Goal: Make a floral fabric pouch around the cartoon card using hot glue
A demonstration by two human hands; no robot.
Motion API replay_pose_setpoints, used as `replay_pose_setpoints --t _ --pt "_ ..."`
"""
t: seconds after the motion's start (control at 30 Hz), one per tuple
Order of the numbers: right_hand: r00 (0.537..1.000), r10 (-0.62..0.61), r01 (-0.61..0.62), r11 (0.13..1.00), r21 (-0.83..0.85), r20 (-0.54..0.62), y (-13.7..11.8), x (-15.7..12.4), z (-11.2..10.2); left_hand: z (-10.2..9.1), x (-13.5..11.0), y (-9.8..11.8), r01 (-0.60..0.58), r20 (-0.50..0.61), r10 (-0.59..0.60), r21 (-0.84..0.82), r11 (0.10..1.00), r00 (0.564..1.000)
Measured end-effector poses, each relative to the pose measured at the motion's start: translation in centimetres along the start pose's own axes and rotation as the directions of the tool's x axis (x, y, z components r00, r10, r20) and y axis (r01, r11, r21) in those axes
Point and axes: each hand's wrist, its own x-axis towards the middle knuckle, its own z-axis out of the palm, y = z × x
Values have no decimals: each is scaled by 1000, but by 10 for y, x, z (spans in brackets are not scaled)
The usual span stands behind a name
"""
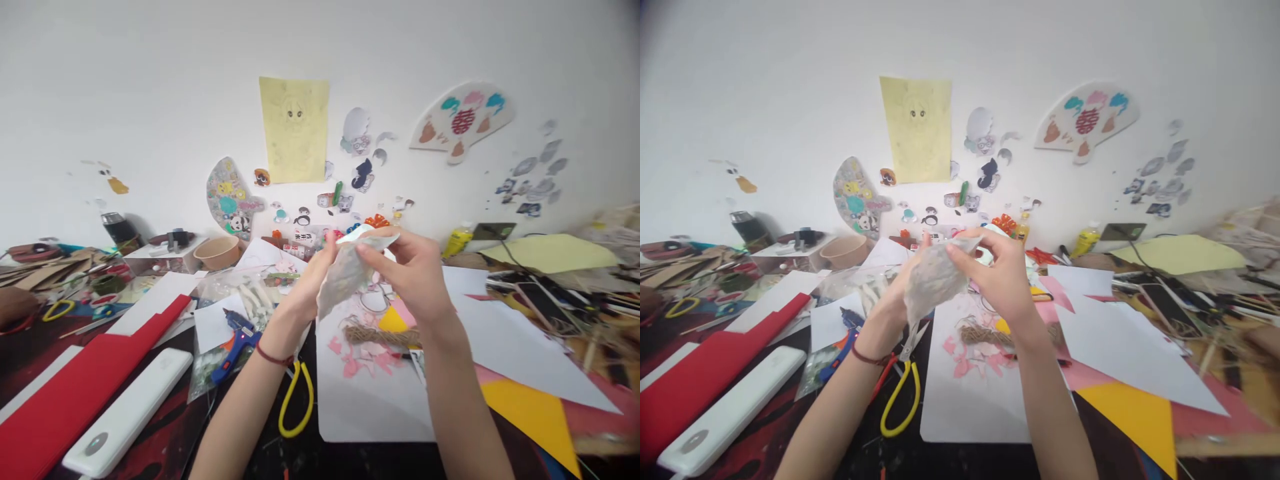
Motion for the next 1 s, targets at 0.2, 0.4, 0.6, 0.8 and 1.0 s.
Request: replay_pose_setpoints --t 0.2,0.4,0.6,0.8,1.0 --pt "992 123 -126 982 -137 -34 -8 -50 -30 32 -39 -25 35 45 -39 91 995 998" --pt "907 389 -420 805 -419 -162 21 -150 -80 42 -100 -77 234 -137 -221 88 968 966" --pt "788 329 -613 497 -614 -521 56 -212 -160 29 -128 -103 310 -393 -313 -73 948 865" --pt "767 483 -612 350 -710 -423 95 -210 -159 23 -134 -114 259 -510 -279 -111 959 814" --pt "731 556 -633 339 -696 -394 120 -203 -162 1 -148 -106 249 -557 -267 -109 962 787"
